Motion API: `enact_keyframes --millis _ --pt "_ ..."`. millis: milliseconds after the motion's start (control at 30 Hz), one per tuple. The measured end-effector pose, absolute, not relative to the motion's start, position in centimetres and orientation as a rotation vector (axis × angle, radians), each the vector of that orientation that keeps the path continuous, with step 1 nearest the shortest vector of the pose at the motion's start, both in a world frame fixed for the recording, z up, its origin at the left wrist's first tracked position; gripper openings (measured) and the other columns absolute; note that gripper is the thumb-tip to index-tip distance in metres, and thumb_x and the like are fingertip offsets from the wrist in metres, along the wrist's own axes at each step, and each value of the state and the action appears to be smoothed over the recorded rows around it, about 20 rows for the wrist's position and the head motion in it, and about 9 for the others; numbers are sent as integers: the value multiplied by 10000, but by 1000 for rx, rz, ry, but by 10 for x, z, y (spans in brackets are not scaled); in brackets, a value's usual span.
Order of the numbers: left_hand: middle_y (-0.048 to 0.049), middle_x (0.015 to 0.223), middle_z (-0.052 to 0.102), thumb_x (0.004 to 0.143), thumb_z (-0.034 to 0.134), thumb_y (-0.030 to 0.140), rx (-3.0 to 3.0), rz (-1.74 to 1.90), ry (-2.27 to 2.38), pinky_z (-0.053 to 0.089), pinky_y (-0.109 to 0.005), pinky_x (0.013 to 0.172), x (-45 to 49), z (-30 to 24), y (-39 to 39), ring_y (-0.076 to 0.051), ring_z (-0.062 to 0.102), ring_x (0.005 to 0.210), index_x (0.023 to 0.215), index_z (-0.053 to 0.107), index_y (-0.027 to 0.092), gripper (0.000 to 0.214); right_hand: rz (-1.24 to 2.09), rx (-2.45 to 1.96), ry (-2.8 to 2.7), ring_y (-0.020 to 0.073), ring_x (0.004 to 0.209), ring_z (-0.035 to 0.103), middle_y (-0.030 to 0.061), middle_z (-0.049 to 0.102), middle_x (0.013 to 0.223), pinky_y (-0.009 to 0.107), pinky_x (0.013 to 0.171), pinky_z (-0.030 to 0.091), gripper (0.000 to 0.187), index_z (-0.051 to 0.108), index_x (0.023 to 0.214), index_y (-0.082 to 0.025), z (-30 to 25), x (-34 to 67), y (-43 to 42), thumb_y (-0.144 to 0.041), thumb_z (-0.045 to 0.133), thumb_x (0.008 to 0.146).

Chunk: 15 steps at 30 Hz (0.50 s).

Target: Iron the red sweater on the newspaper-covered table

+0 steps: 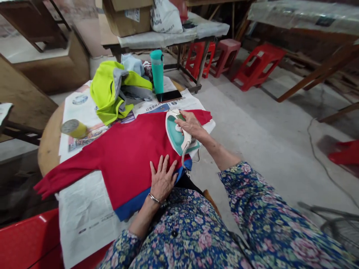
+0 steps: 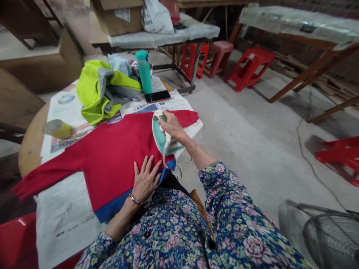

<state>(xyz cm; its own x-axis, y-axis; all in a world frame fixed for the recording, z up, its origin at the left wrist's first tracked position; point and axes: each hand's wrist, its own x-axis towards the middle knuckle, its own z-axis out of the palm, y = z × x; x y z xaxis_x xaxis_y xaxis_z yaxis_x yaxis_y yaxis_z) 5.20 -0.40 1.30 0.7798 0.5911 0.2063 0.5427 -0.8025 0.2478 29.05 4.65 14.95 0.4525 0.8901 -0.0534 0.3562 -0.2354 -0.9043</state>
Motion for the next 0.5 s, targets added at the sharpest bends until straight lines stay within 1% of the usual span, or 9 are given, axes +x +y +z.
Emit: enact_keyframes --millis 133,233,333,367,433,500 --pt "-153 1734 519 1023 634 328 2817 416 856 284 -791 1310 43 12 -5 -415 475 1615 1599 633 350 577 633 -1845 -1105 147 543 563 -15 572 726 266 503 500 119 565 1028 -235 160 287 43 -167 627 953" --pt "-167 1740 508 1002 665 355 2799 401 847 273 -803 1309 44 13 -6 -435 457 1622 1598 631 322 598 643 -1827 -1136 145 542 556 -16 566 731 268 504 502 116 578 1066 -230 166 278 51 -166 606 973" --pt "-208 1699 551 983 682 384 2689 480 868 272 -781 1324 48 10 -8 -435 470 1609 1572 620 237 610 736 -1747 -1199 142 533 549 -28 556 705 253 490 492 152 610 1129 -226 167 263 64 -180 610 985" --pt "-226 1660 583 985 674 393 2609 559 894 305 -751 1326 48 7 -8 -423 502 1585 1541 618 203 591 782 -1713 -1222 141 526 544 -35 549 692 246 482 483 176 622 1162 -224 167 257 68 -190 617 990" --pt "-239 1522 661 1011 621 406 2364 811 978 448 -647 1274 45 2 -8 -372 611 1473 1432 618 177 479 876 -1653 -1267 137 515 538 -47 538 667 232 473 467 219 644 1216 -214 167 241 76 -201 627 997" --pt "-199 1350 701 1043 560 418 2041 1093 1091 585 -512 1135 39 -1 -5 -305 707 1297 1312 604 210 343 960 -1596 -1309 136 518 552 -51 547 664 225 478 463 245 664 1240 -206 167 222 84 -194 634 997"
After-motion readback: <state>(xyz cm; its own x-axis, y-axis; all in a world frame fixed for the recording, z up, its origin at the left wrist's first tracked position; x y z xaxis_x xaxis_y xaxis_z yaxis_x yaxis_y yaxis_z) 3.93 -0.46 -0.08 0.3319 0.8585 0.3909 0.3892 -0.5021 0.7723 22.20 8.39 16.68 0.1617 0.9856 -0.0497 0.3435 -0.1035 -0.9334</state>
